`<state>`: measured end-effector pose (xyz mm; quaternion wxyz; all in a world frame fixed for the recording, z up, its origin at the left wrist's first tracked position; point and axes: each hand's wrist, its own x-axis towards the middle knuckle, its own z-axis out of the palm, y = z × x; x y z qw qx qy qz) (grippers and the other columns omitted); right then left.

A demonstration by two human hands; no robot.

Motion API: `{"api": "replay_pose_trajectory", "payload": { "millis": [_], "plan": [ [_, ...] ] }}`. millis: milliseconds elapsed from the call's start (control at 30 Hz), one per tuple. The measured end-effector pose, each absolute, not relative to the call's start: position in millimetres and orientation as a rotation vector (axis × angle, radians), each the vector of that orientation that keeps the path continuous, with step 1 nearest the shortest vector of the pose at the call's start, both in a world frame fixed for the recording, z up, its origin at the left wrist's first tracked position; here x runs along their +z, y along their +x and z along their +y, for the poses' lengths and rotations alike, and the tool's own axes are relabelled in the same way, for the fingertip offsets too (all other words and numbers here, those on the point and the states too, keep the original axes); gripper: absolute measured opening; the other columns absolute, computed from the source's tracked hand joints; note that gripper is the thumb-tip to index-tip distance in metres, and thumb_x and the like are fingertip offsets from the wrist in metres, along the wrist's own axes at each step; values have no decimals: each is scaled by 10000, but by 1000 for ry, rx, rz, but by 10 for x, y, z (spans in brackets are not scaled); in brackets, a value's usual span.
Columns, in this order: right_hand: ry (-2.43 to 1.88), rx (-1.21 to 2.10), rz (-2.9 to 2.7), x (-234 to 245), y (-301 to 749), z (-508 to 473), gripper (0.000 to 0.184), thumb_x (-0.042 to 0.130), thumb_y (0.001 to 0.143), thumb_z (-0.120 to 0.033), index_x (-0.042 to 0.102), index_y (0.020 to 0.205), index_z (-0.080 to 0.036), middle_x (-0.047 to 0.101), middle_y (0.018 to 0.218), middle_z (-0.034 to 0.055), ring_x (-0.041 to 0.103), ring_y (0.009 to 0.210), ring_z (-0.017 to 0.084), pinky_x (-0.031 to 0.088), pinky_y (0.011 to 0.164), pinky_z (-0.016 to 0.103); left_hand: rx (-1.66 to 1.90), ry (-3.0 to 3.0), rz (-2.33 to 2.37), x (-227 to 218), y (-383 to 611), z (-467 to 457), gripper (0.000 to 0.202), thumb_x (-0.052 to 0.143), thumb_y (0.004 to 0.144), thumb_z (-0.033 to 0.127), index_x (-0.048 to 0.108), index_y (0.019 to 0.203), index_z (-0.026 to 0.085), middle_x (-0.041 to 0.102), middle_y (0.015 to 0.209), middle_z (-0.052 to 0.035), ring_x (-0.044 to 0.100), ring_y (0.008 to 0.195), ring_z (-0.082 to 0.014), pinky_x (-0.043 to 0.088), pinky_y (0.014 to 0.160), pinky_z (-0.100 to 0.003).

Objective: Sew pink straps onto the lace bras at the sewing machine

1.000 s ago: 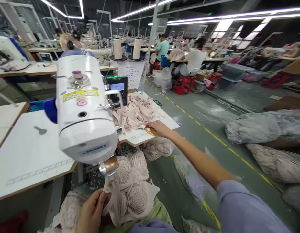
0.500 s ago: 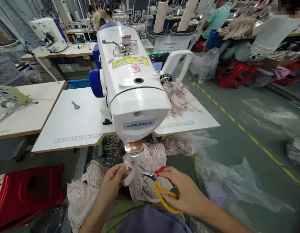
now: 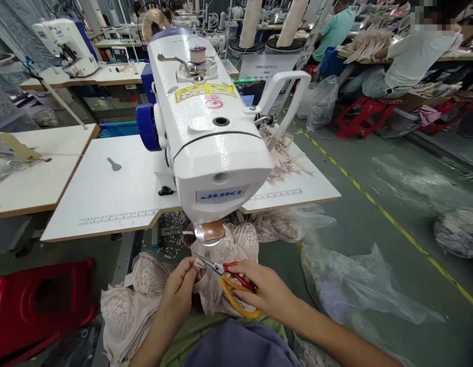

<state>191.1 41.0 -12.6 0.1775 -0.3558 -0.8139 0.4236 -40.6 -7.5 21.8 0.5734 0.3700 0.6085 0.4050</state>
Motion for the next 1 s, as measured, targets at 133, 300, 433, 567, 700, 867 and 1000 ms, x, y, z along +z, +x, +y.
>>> {"api": "replay_pose_trajectory", "payload": {
  "millis": [133,300,433,567,700,867,1000],
  "plan": [
    [-1016,1185,-2099,-168,1972,335,445,645,777,-183,523,1196,-269,623,1057,73,630,866,208,502,692,306,948,864,1450,249,-458,-69,429,451,936,581,471,740,200,344,655,61,286,575,-98,255,521,-218],
    [-975,1208,-2134,-122,1863,296,529,678,700,-186,518,1198,-265,613,1063,70,610,900,226,504,753,349,887,896,1481,261,-508,-37,425,507,911,580,550,769,182,430,664,46,338,572,-89,283,519,-205],
    [-954,1244,-2128,-103,1753,319,547,685,687,-189,524,1203,-273,615,1096,61,612,926,223,507,772,350,859,926,1478,227,-541,-35,400,532,906,555,640,886,171,513,714,16,412,605,-102,330,538,-205],
    [-953,1225,-2132,-95,1750,352,570,680,690,-192,518,1231,-271,614,1120,68,611,919,221,510,770,346,876,925,1483,213,-593,-48,396,527,911,548,647,891,171,538,736,7,464,623,-114,373,564,-216],
    [-945,1188,-2130,-94,1773,363,564,666,680,-196,515,1220,-253,615,1109,84,609,887,225,509,743,351,869,920,1472,221,-621,-45,397,512,921,549,611,834,174,520,718,16,464,607,-113,365,558,-220],
    [-975,1248,-2156,-57,1695,366,590,711,645,-187,538,1204,-259,615,1135,74,615,914,232,515,786,369,814,934,1490,225,-624,-39,414,511,912,570,616,905,169,537,751,3,442,643,-120,353,562,-213],
    [-1047,1347,-2163,-29,1645,397,457,705,751,-235,581,1190,-253,638,1119,75,634,933,231,524,779,358,770,954,1517,228,-651,-45,415,489,920,574,611,905,178,533,753,6,428,644,-122,351,566,-213]
  ]
}}
